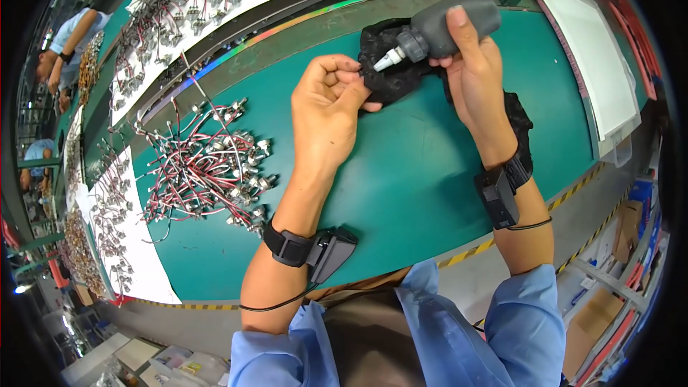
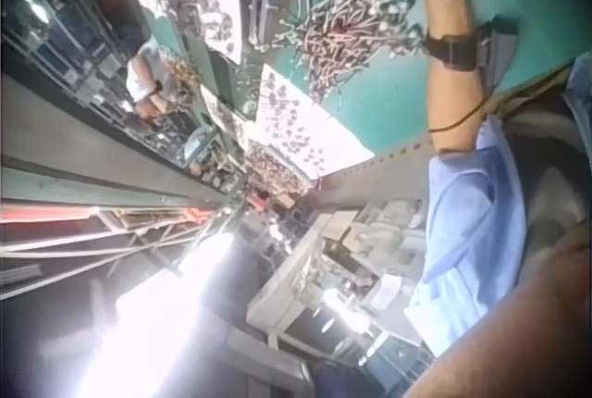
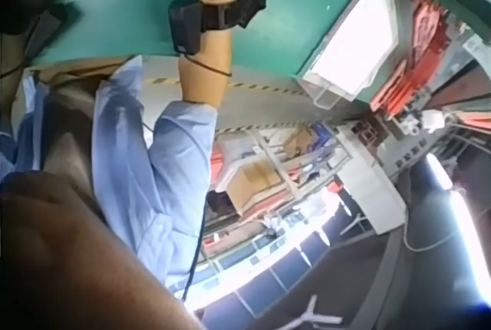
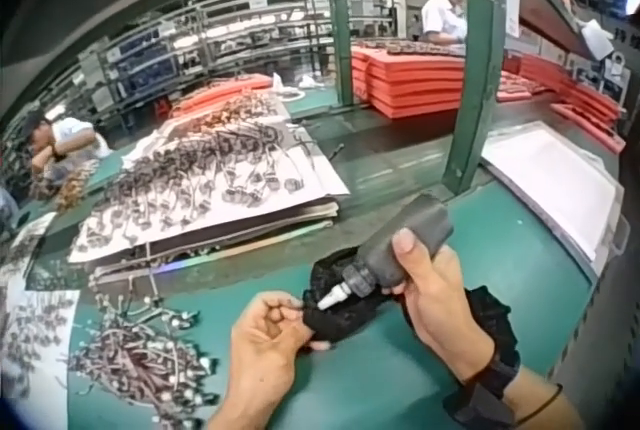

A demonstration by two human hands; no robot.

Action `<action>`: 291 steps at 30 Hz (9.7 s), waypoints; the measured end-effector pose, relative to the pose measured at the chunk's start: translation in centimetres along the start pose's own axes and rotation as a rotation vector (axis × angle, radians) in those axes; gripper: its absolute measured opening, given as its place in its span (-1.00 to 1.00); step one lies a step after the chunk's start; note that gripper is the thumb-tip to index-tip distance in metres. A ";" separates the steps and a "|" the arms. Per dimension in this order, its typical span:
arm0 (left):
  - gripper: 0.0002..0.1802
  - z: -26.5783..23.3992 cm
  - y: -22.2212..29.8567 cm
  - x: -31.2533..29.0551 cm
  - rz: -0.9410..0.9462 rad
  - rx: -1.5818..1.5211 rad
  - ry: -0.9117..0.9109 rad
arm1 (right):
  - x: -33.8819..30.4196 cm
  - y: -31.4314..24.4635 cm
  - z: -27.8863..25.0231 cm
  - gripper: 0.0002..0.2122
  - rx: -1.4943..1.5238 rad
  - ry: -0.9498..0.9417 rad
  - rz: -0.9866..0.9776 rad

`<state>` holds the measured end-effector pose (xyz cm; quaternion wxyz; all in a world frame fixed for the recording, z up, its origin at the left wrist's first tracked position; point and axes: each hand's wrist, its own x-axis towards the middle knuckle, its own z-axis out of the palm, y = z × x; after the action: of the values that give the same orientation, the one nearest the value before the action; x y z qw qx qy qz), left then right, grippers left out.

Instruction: The person picks up a wire assembly from a pile, applies a substance to the connector using a squeeze bottle, and places the component onto a white sheet, repeating the process for several assemblies.

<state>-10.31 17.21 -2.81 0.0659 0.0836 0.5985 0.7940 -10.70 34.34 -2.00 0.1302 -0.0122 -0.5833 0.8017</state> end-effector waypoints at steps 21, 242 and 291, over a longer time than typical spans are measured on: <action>-0.78 -3.8 6.2 -7.2 0.570 1.035 0.259 | -2.3 -3.5 1.6 -0.78 -0.007 0.393 -0.499; -0.75 -12.8 6.6 -10.2 -0.068 -0.223 0.076 | -7.7 -0.5 12.3 -0.37 -0.223 -0.296 -0.603; -0.79 -14.0 7.6 -13.8 0.062 -0.392 0.066 | -10.6 -0.4 14.7 -0.29 0.129 -0.225 -0.132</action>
<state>0.23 -0.82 -0.06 0.0368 0.0612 0.4314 0.8993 -2.92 18.35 1.67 0.1167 0.1246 -0.5409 0.8236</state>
